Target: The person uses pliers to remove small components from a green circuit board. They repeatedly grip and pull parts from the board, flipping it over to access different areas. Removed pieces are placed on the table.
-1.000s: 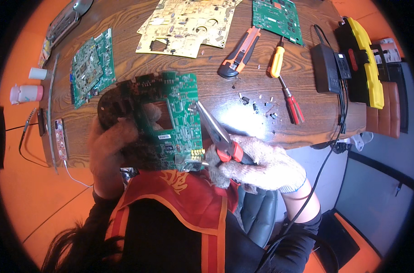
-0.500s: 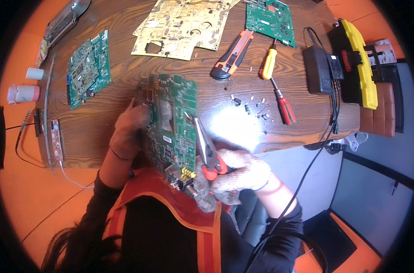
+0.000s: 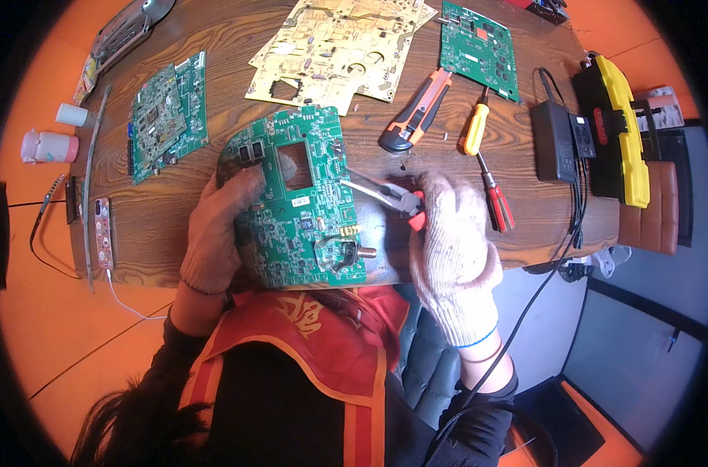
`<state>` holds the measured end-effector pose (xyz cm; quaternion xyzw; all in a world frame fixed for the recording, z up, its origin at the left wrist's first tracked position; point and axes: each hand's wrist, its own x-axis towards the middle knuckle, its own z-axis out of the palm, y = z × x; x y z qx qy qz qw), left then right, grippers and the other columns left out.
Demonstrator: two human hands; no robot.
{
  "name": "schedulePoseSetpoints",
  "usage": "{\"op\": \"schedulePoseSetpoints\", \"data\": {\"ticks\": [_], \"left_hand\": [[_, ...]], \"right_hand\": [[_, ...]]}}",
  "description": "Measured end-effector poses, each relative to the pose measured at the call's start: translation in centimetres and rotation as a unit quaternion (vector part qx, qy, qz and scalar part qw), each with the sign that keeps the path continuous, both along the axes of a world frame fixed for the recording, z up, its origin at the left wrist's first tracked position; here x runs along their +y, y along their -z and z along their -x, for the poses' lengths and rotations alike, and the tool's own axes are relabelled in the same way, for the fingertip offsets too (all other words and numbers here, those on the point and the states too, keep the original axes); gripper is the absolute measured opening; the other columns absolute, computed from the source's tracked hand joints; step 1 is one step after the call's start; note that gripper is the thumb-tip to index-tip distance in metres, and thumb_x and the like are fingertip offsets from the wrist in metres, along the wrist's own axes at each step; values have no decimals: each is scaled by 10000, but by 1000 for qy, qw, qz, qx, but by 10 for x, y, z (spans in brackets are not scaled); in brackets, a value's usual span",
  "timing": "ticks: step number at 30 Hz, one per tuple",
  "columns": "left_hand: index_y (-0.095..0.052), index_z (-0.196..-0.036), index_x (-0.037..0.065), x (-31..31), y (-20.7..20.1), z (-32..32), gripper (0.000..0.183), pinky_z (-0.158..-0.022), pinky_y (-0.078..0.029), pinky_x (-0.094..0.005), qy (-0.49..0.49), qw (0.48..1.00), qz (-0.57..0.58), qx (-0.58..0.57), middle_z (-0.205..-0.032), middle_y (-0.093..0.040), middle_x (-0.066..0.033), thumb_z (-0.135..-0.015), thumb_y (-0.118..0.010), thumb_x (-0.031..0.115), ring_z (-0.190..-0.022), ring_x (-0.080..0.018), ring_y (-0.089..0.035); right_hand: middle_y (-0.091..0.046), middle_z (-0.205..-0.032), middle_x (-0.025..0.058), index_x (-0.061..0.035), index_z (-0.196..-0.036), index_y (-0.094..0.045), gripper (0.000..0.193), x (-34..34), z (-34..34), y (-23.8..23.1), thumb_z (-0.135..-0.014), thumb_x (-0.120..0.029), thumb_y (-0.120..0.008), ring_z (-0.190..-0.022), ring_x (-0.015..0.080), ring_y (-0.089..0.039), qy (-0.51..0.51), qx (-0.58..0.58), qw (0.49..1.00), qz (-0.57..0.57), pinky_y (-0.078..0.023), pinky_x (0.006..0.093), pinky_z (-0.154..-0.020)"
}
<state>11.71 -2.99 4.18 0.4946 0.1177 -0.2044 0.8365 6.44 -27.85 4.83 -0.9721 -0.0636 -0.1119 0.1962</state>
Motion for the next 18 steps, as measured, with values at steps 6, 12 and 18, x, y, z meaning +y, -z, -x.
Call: {"op": "schedulePoseSetpoints", "data": {"ticks": [6, 12, 18], "left_hand": [[-607, -1206, -22, -3, -10, 5, 348, -807, -568, -315, 12, 999, -50, 1, -1059, -687, -105, -900, -606, 144, -913, -179, -665], [-644, -1172, -2, -5, -21, 8, 341, -791, -551, -287, 15, 991, -132, 2, -1040, -696, -90, -858, -631, 128, -880, -158, -659], [-688, -1103, 18, -10, -35, 13, 289, -779, -533, -257, 27, 981, -191, 3, -984, -702, -58, -841, -659, 136, -859, -134, -648]], "right_hand": [[-551, -1246, 209, -22, -1267, -518, 570, -1, -9, 3, -722, 66, -657, -1167, 407, -535, 18, -34, 997, 59, -446, 446, -998], [-544, -1243, 211, -23, -1274, -510, 591, -2, -10, 4, -713, 63, -673, -1162, 406, -529, 24, -34, 995, 89, -446, 453, -990], [-547, -1234, 190, -42, -1270, -515, 604, -4, -15, 3, -702, 20, -712, -1153, 396, -531, 28, -36, 983, 178, -461, 463, -960]]}}
